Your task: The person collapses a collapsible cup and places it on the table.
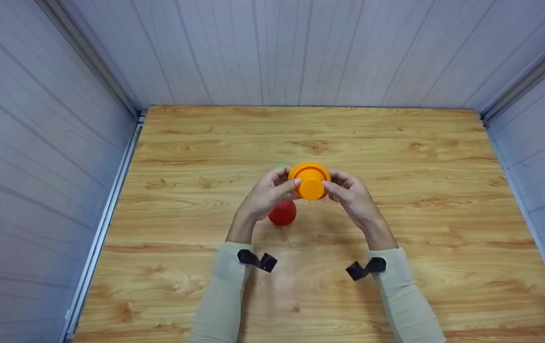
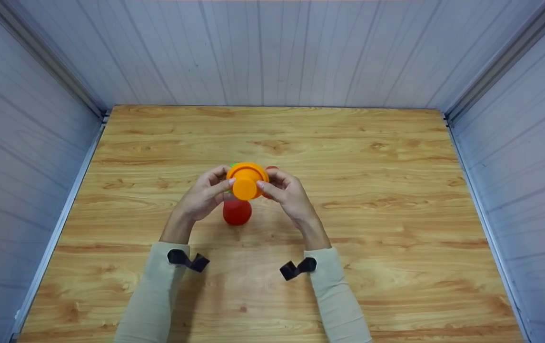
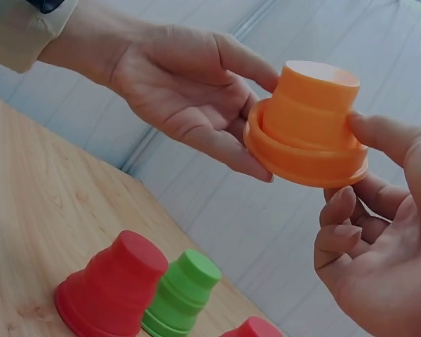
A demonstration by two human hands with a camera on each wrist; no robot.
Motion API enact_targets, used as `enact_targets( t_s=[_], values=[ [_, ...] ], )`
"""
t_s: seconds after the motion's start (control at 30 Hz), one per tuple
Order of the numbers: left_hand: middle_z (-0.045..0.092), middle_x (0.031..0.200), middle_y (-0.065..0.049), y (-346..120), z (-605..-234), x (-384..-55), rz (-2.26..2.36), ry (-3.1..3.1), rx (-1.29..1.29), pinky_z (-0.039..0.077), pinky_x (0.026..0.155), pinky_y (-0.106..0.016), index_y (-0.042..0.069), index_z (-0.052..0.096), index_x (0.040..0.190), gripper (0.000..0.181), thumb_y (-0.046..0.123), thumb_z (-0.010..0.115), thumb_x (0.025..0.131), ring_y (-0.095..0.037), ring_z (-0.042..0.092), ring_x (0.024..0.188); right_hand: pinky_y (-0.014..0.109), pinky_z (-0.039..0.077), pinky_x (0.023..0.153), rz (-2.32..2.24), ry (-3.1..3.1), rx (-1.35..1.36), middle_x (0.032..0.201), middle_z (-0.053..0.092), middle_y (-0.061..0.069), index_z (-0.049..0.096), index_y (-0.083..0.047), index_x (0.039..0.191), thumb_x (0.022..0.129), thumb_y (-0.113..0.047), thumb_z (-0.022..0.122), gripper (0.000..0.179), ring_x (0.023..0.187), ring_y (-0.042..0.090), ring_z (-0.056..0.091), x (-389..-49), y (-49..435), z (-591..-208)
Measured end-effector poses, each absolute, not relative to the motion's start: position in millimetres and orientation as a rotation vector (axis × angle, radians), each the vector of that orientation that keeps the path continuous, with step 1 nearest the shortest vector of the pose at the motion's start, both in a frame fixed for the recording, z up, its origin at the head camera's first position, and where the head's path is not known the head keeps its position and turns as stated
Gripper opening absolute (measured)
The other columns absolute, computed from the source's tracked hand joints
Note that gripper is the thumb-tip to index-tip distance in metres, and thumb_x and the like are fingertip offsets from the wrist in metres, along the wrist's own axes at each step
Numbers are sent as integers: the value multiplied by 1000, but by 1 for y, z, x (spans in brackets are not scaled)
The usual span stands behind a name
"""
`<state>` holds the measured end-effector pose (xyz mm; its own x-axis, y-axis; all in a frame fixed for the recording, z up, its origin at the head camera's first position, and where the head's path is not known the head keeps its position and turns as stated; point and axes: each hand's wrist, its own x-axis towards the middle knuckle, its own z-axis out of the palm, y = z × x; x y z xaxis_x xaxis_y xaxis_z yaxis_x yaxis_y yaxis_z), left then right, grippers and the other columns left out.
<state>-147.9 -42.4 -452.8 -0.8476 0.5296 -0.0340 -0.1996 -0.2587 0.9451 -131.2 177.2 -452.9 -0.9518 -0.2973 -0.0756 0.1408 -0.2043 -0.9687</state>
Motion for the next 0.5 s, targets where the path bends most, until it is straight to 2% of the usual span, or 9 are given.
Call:
enact_targets(
  t_s=[0.13, 0.23, 0.5],
  values=[
    [53, 111, -12, -41, -451, -149, 2110, 1598, 419, 56, 86, -34, -3, 49, 113, 20, 9, 53, 97, -20, 61, 97, 19, 38, 61, -2205, 1856, -203, 92, 62, 3, 61, -4, 104, 90, -15, 65, 18, 74, 13, 50, -131, 177, -452],
    [54, 109, -12, -40, -450, -149, 2103, 1608, 424, 56, 86, -35, -2, 50, 108, 15, 6, 52, 97, -20, 62, 95, 19, 39, 61, -2192, 1877, -199, 89, 61, 3, 62, -4, 101, 90, -14, 65, 15, 72, 12, 49, -131, 177, -451],
    [57, 105, -13, -37, -449, -151, 2094, 1686, 425, 57, 83, -38, 1, 50, 100, 7, 1, 50, 93, -22, 64, 89, 21, 51, 69, -2170, 1952, -202, 91, 60, 5, 59, -3, 95, 91, -9, 61, 8, 79, 14, 57, -131, 171, -449]
  ],
)
